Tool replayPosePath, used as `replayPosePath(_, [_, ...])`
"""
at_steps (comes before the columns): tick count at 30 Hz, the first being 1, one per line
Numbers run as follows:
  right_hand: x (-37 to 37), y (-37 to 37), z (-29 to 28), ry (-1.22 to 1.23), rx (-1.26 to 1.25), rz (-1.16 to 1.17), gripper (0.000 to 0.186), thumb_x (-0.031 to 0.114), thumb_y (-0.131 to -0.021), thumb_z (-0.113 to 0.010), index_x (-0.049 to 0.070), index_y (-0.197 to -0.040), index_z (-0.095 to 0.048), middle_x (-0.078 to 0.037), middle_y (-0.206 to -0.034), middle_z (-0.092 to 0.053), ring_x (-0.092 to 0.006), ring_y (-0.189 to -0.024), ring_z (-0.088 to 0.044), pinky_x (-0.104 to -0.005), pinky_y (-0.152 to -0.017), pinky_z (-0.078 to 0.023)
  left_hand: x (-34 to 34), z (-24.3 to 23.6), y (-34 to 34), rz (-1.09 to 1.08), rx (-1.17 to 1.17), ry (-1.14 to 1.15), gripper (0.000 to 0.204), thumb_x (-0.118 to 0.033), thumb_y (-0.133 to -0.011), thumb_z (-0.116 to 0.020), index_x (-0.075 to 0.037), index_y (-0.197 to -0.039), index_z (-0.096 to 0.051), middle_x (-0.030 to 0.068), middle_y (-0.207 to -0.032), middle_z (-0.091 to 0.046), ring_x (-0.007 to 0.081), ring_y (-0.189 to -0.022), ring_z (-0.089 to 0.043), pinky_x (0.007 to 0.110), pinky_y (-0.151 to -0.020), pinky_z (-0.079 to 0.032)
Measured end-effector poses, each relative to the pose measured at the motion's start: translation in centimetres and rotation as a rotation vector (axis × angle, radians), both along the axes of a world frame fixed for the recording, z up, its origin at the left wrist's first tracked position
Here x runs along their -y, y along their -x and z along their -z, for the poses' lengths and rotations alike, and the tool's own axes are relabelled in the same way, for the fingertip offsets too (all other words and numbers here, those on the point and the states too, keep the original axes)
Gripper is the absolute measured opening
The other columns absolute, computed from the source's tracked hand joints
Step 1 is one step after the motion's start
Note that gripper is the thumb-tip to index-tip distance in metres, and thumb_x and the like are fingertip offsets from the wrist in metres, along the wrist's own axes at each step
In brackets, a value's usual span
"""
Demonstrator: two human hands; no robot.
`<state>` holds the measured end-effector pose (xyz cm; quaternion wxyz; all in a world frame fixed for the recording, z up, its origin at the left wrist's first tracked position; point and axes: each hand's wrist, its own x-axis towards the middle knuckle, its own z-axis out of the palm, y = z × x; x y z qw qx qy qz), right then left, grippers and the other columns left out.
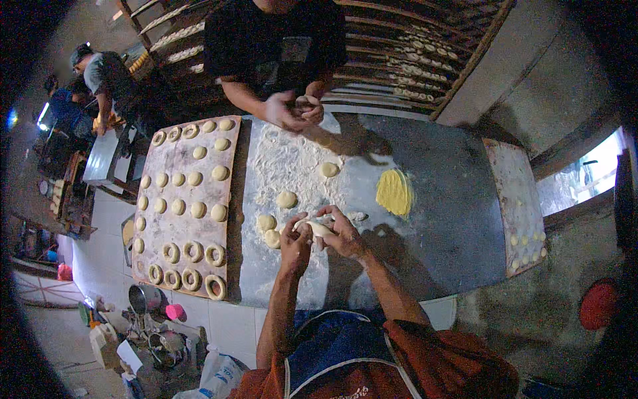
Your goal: The person shapes small dough balls into ring shapes by hand and places them on a wooden board. Another person works alongside, also shaping dough and arranging it on racks. The workspace is a bakery with flour on the table and multiple trays of dough.
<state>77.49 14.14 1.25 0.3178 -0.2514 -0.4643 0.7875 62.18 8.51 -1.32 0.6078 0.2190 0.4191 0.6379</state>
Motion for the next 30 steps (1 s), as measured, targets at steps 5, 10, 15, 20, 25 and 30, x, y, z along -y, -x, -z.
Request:
replayPosePath(5, [-1.1,0.2,3.5,0.191,-0.019,0.317,0.045,0.042,-0.096,-0.042,0.002,-0.112,-0.054,-0.007,-0.093,-0.062,-0.0131,-0.072,-0.060,-0.0263,-0.065,-0.050,1.0,-2.0,-1.8,0.092,0.036,-0.170,0.050,0.003,-0.080,-0.066,-0.005,-0.124,-0.043,0.0073,-0.098,-0.060,0.0217,-0.098,-0.061,0.032,-0.085,-0.050])
replayPosePath(10, [0.0,1.7,1.3,0.083,0.306,0.343,0.043,0.042,-0.094,-0.044,0.006,-0.078,-0.060,-0.008,-0.069,-0.061,-0.0155,-0.058,-0.057,-0.0281,-0.056,-0.046,0.5,0.3,-1.5,-0.142,-0.759,0.077,0.030,-0.011,-0.089,-0.059,-0.005,-0.112,-0.041,0.0078,-0.098,-0.056,0.0223,-0.093,-0.058,0.035,-0.085,-0.048])
replayPosePath(15, [-0.5,2.2,3.3,-1.081,0.636,0.277,0.028,0.023,-0.092,-0.049,-0.001,-0.083,-0.059,-0.012,-0.065,-0.059,-0.0209,-0.056,-0.058,-0.0348,-0.050,-0.047,-0.4,-0.3,-1.4,-0.282,-0.899,-0.212,0.025,-0.029,-0.094,-0.049,-0.006,-0.100,-0.040,0.0058,-0.086,-0.049,0.0184,-0.076,-0.051,0.032,-0.068,-0.045])
replayPosePath(20, [2.1,5.5,-1.1,-0.571,0.500,0.334,0.036,0.029,-0.092,-0.048,-0.005,-0.086,-0.060,-0.016,-0.068,-0.061,-0.0258,-0.058,-0.060,-0.0395,-0.053,-0.048,0.0,1.4,-0.7,-0.363,0.628,-0.125,0.024,-0.028,-0.094,-0.046,-0.005,-0.087,-0.040,0.0034,-0.078,-0.038,0.0195,-0.068,-0.044,0.033,-0.055,-0.041])
replayPosePath(25, [2.6,8.0,-1.1,-0.385,0.698,0.244,0.060,0.045,-0.097,-0.035,-0.003,-0.076,-0.064,-0.017,-0.066,-0.064,-0.0290,-0.063,-0.063,-0.0394,-0.064,-0.050,0.4,1.6,2.4,-0.364,-1.444,-0.297,0.035,-0.040,-0.098,-0.038,-0.010,-0.084,-0.048,0.0047,-0.075,-0.049,0.0218,-0.065,-0.054,0.040,-0.052,-0.042])
replayPosePath(30, [2.8,10.1,2.7,-0.477,0.516,0.382,0.053,0.043,-0.097,-0.041,-0.004,-0.086,-0.062,-0.016,-0.069,-0.061,-0.0222,-0.064,-0.060,-0.0391,-0.061,-0.047,1.2,0.7,4.6,-0.251,0.296,-0.134,0.037,-0.040,-0.097,-0.040,-0.006,-0.095,-0.053,0.0033,-0.079,-0.053,0.0175,-0.067,-0.054,0.035,-0.055,-0.041])
